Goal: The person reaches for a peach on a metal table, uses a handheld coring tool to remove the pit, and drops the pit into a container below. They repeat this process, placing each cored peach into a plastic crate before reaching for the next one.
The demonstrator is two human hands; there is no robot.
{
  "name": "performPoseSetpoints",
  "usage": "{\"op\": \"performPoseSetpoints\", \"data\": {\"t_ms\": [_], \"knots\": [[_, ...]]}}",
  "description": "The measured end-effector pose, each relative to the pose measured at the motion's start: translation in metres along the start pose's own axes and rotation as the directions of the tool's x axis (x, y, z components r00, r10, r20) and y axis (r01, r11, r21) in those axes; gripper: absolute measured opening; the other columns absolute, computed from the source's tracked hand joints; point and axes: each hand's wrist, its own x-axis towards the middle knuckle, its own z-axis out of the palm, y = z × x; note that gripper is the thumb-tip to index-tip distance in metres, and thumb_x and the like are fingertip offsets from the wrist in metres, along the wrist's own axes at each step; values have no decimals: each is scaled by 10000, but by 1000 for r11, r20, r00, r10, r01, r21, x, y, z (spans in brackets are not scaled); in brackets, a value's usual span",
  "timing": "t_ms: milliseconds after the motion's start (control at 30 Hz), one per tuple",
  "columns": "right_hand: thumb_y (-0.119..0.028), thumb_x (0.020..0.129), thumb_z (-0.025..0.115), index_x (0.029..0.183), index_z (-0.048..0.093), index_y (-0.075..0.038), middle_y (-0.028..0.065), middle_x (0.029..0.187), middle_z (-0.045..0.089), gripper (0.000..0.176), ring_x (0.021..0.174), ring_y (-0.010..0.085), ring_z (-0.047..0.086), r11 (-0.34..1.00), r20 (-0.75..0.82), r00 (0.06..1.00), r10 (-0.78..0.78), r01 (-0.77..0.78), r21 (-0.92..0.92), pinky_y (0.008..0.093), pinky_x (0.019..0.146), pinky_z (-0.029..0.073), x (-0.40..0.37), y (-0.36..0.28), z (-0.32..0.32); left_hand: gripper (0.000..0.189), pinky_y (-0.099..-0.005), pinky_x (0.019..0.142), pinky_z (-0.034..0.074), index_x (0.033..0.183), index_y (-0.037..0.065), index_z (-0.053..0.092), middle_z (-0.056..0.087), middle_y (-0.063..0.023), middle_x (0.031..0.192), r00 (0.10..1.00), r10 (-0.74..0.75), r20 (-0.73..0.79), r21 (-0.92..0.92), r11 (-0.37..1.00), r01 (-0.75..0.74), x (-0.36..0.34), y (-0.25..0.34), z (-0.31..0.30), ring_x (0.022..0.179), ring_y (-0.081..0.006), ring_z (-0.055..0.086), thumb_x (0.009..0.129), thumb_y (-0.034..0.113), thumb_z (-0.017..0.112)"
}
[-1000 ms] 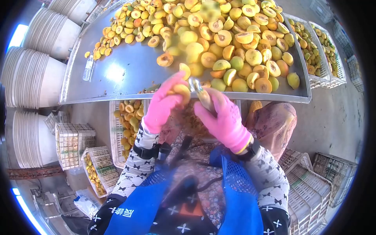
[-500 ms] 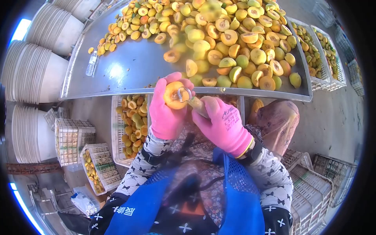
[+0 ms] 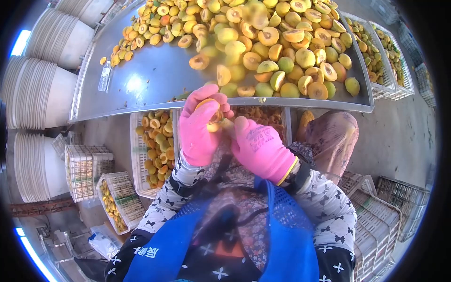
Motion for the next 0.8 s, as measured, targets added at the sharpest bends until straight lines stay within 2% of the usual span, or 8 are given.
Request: {"op": "performPoseSetpoints", "data": {"t_ms": [200, 267, 333, 433, 500, 600, 733, 800], "knots": [[-156, 888, 641, 972, 503, -23, 196, 722, 582, 210, 698, 413, 624, 917, 38, 996, 78, -87, 389, 452, 582, 469, -2, -17, -5, 256, -349, 747, 551, 1181, 5, 597, 661, -119, 960, 988, 142, -60, 121, 984, -134, 3, -5, 11, 817, -203, 626, 1002, 177, 537], [-194, 875, 658, 961, 517, -12, 214, 758, 601, 246, 728, 431, 621, 717, 325, 908, 265, -411, 563, 472, 610, 481, -1, -18, -3, 275, -336, 715, 559, 1169, 3, 600, 659, -119, 942, 974, 204, -100, 182, 966, -183, 3, -10, 11, 795, -201, 631, 1019, 219, 520], [-213, 867, 668, 948, 524, -5, 224, 767, 608, 265, 741, 440, 618, 646, 408, 859, 310, -505, 572, 480, 629, 489, -1, -18, -2, 302, -326, 686, 564, 1159, 0, 602, 658, -119, 932, 963, 250, -101, 213, 951, -224, 4, -16, 8, 781, -196, 636, 1029, 257, 512], [-219, 868, 672, 931, 526, -3, 207, 738, 605, 269, 703, 405, 616, 802, 238, 936, 258, -345, 487, 453, 623, 494, -4, -15, 3, 298, -323, 694, 568, 1142, -3, 610, 661, -119, 929, 993, -82, -90, 111, 990, 91, 5, 3, 8, 784, -193, 642, 1029, 258, 522], [-232, 873, 673, 928, 532, -3, 169, 715, 611, 275, 637, 338, 623, 854, 147, 968, 201, -247, 458, 409, 590, 499, -2, -11, 8, 303, -312, 673, 559, 1105, -24, 617, 657, -121, 907, 989, -104, -107, 153, 981, 120, 4, 6, 10, 766, -185, 629, 1022, 255, 533], [-243, 891, 659, 902, 550, -11, 86, 678, 601, 256, 543, 202, 602, 263, 696, 679, 235, -734, 627, 322, 507, 470, 6, -21, -15, 321, -307, 646, 554, 1081, -36, 623, 656, -125, 891, 989, 94, -110, 289, 956, -58, 2, -8, 5, 742, -186, 624, 1018, 268, 542], [-111, 894, 593, 906, 555, -2, 37, 606, 539, 117, 442, 128, 502, 47, 768, 637, 72, -771, 635, 269, 415, 381, 10, -23, -28, 445, -331, 655, 552, 1105, -9, 590, 638, -140, 853, 983, 184, -20, 420, 894, -158, 1, -15, 0, 719, -209, 638, 1070, 378, 372], [-97, 880, 589, 897, 557, 13, 34, 587, 528, 116, 435, 125, 491, -56, 770, 638, 18, -768, 638, 266, 410, 376, 8, -18, -31, 406, -324, 616, 552, 1092, -30, 607, 647, -144, 860, 1000, 10, 28, 200, 980, -15, 1, -5, 4, 702, -206, 629, 1056, 333, 429]]}}
